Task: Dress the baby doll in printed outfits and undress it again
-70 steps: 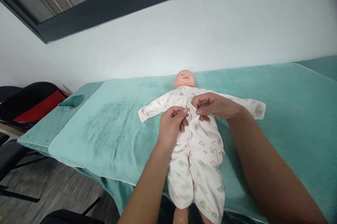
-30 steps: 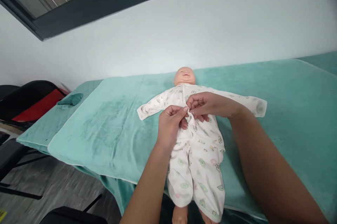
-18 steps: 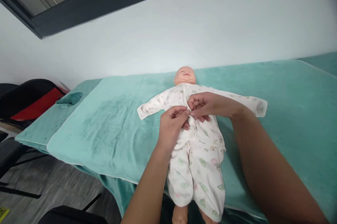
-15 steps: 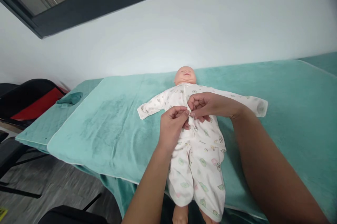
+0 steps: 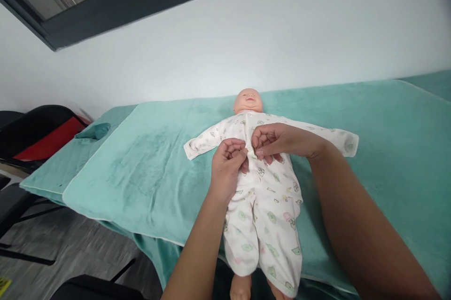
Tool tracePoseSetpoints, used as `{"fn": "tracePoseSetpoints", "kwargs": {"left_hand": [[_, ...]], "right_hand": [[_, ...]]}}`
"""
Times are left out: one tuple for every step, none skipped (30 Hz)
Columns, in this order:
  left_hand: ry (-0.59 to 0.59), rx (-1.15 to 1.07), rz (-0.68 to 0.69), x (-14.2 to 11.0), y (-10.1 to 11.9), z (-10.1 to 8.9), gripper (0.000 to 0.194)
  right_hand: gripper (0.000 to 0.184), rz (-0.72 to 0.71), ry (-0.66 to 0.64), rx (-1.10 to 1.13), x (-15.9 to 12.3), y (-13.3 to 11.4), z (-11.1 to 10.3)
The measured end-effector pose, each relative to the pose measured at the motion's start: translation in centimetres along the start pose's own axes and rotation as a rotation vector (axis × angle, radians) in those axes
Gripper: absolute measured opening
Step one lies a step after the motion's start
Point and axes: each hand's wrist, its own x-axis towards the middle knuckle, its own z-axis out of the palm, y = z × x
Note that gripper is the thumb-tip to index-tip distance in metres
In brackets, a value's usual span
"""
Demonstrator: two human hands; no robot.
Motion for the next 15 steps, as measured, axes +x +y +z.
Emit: {"fn": "tracePoseSetpoints", "kwargs": {"left_hand": [[-0.003,-0.011,0.005,0.0,-0.02,-0.05,0.021],[-0.009,-0.018,0.01,-0.01,-0.04,-0.09,0.021],[-0.016,-0.024,0.015,-0.01,-0.06,-0.11,0.021],[-0.021,-0.03,0.02,-0.02,-0.08,-0.13,0.021],[-0.027,-0.035,0.024,-0.02,-0.1,-0.14,0.022],[-0.032,-0.038,0.027,-0.01,-0.12,-0.15,0.022],[-0.035,-0.039,0.029,0.0,-0.12,-0.17,0.022],[-0.036,-0.038,0.032,0.01,-0.11,-0.18,0.021],[-0.038,-0.035,0.034,0.01,-0.1,-0.2,0.02],[-0.037,-0.03,0.036,0.01,-0.09,-0.21,0.019],[-0.036,-0.024,0.036,0.01,-0.08,-0.23,0.018],[-0.035,-0.016,0.036,0.0,-0.08,-0.24,0.018],[-0.035,-0.007,0.036,-0.02,-0.09,-0.25,0.018],[-0.035,0.004,0.035,-0.04,-0.13,-0.25,0.018],[-0.036,0.017,0.035,-0.06,-0.18,-0.24,0.018]], "right_hand": [[0.022,-0.004,-0.004,-0.001,0.0,-0.01,-0.02],[0.023,-0.008,-0.004,-0.003,0.0,-0.02,-0.03],[0.024,-0.012,-0.003,-0.004,0.01,-0.03,-0.03],[0.026,-0.014,-0.002,-0.004,0.03,-0.04,-0.03],[0.027,-0.014,0.001,-0.004,0.05,-0.04,-0.01],[0.028,-0.012,0.004,-0.006,0.09,-0.04,0.02],[0.029,-0.009,0.008,-0.009,0.13,-0.04,0.06],[0.029,-0.005,0.01,-0.016,0.17,-0.03,0.1],[0.028,-0.001,0.012,-0.023,0.2,-0.02,0.13],[0.028,0.001,0.015,-0.031,0.21,-0.02,0.16],[0.027,0.001,0.018,-0.037,0.2,-0.02,0.18],[0.027,0.0,0.019,-0.04,0.17,-0.03,0.18],[0.027,-0.001,0.019,-0.041,0.12,-0.05,0.17],[0.027,-0.004,0.017,-0.038,0.06,-0.06,0.15],[0.028,-0.008,0.014,-0.032,0.01,-0.07,0.14]]}}
